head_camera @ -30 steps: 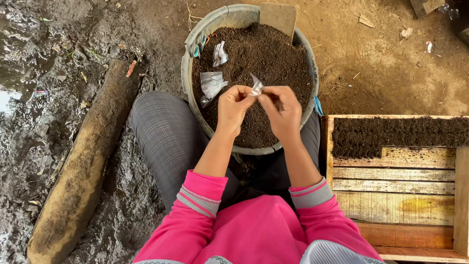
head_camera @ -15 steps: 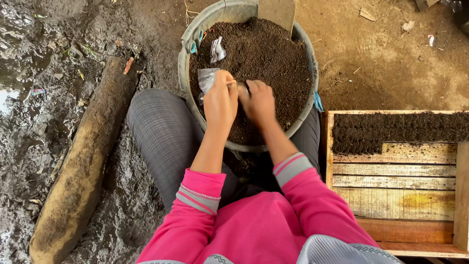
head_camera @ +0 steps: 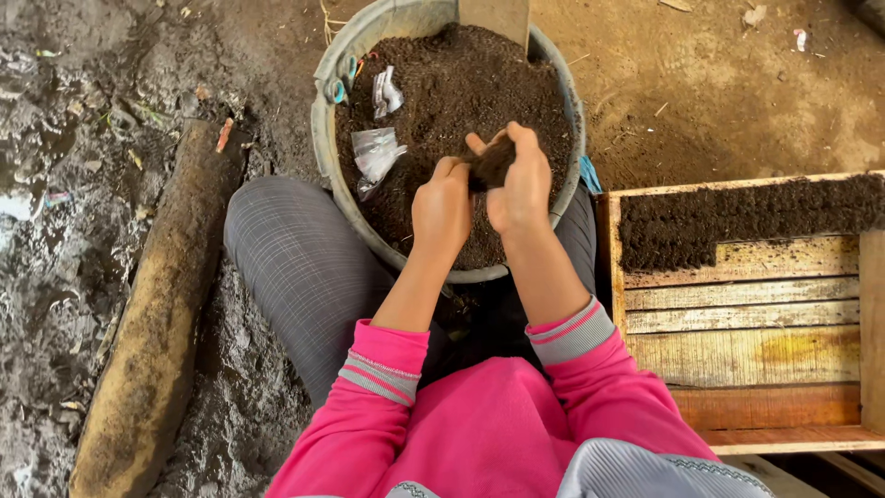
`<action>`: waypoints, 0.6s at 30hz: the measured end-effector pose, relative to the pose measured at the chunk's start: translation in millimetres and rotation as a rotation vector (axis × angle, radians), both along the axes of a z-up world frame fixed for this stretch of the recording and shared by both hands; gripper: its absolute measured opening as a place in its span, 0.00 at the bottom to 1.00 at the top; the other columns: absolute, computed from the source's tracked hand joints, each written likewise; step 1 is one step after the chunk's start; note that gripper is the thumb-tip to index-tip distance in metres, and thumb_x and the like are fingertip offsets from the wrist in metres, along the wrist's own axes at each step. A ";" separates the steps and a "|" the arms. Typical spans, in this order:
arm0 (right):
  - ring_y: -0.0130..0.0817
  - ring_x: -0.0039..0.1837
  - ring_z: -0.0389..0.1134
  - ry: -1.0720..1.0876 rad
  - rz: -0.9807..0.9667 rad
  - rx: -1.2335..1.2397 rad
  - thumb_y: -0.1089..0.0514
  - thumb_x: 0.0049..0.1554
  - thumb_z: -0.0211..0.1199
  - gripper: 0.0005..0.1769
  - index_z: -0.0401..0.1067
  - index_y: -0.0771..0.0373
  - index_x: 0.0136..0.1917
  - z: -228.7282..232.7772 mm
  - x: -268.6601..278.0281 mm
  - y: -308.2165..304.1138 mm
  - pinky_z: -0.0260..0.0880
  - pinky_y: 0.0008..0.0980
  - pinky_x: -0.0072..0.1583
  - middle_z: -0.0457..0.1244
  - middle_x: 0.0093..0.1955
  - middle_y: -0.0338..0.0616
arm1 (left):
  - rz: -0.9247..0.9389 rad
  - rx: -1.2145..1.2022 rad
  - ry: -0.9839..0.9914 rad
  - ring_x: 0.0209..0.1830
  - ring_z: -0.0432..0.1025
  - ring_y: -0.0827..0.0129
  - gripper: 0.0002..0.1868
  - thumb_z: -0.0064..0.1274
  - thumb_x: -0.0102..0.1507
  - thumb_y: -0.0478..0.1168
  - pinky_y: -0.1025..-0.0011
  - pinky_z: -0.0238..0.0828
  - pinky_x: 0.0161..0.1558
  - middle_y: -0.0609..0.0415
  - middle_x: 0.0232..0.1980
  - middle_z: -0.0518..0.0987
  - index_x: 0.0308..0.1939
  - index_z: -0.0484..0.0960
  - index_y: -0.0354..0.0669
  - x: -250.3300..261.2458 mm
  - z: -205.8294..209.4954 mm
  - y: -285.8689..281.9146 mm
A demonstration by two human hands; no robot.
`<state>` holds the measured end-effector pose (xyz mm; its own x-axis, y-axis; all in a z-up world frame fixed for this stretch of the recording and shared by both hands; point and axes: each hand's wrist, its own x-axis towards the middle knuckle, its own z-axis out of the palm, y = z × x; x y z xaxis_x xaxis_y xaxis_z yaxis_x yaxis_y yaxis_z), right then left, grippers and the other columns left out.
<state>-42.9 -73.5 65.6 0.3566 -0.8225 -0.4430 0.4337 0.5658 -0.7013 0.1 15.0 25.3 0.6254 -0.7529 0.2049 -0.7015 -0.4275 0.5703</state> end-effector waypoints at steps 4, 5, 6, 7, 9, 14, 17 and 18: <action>0.47 0.58 0.71 0.239 0.297 -0.149 0.57 0.62 0.56 0.09 0.70 0.64 0.42 -24.6 -13.4 -19.6 0.71 0.58 0.62 0.63 0.50 0.53 | 0.001 0.038 0.117 0.32 0.81 0.48 0.14 0.63 0.59 0.28 0.60 0.86 0.30 0.42 0.48 0.78 0.49 0.83 0.30 0.4 -7.8 3.0; 0.55 0.65 0.66 0.358 0.501 -0.316 0.61 0.62 0.53 0.10 0.69 0.67 0.55 -22.8 -17.6 -20.1 0.70 0.61 0.62 0.61 0.57 0.57 | -0.003 0.032 0.144 0.32 0.81 0.47 0.14 0.63 0.58 0.27 0.59 0.85 0.30 0.41 0.48 0.78 0.48 0.84 0.29 0.8 -10.2 4.2; 0.63 0.72 0.61 0.471 0.704 -0.488 0.66 0.61 0.51 0.22 0.68 0.70 0.68 -20.1 -19.8 -21.8 0.69 0.64 0.62 0.59 0.64 0.62 | -0.005 0.024 0.168 0.32 0.81 0.45 0.13 0.62 0.58 0.26 0.58 0.85 0.29 0.39 0.47 0.78 0.47 0.84 0.28 3.0 -11.7 4.3; 0.63 0.72 0.61 0.468 0.704 -0.487 0.66 0.61 0.51 0.22 0.68 0.70 0.68 -5.1 -24.3 -20.7 0.69 0.64 0.62 0.59 0.64 0.62 | -0.004 0.026 0.165 0.32 0.81 0.45 0.13 0.62 0.58 0.26 0.58 0.85 0.29 0.39 0.47 0.78 0.47 0.84 0.28 7.6 -15.9 5.9; 0.74 0.81 0.43 0.736 1.126 -0.960 0.73 0.57 0.52 0.45 0.43 0.62 0.85 24.6 -34.4 -20.4 0.48 0.72 0.75 0.41 0.84 0.69 | -0.031 -0.010 0.327 0.39 0.82 0.49 0.13 0.58 0.60 0.27 0.61 0.84 0.38 0.44 0.47 0.80 0.48 0.85 0.33 15.3 -25.0 7.5; 0.58 0.62 0.69 0.811 1.102 -1.053 0.62 0.52 0.71 0.24 0.74 0.59 0.63 -38.8 -37.7 -21.1 0.72 0.53 0.62 0.68 0.55 0.55 | 0.084 -0.210 0.739 0.44 0.82 0.57 0.11 0.58 0.60 0.40 0.61 0.82 0.44 0.50 0.47 0.82 0.46 0.84 0.45 32.9 7.0 22.4; 0.57 0.61 0.69 0.814 0.965 -1.047 0.60 0.57 0.71 0.20 0.74 0.62 0.62 -19.4 -41.7 -11.4 0.73 0.51 0.61 0.65 0.56 0.55 | 0.281 -0.425 1.014 0.47 0.75 0.62 0.13 0.52 0.67 0.49 0.65 0.75 0.48 0.51 0.47 0.76 0.48 0.77 0.44 20.5 12.9 18.0; 0.57 0.61 0.68 0.828 0.898 -1.081 0.58 0.61 0.69 0.20 0.72 0.64 0.64 -7.6 -41.8 -11.1 0.73 0.51 0.61 0.62 0.58 0.54 | 0.371 -0.587 1.232 0.50 0.69 0.64 0.17 0.46 0.71 0.51 0.66 0.70 0.52 0.50 0.49 0.72 0.50 0.73 0.41 14.6 16.6 11.1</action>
<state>-84.7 -84.5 58.0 0.8368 -0.5310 -0.1335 -0.4209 -0.4679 -0.7771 14.7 26.1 41.9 0.7707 -0.5051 -0.3884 0.4681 0.0353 0.8830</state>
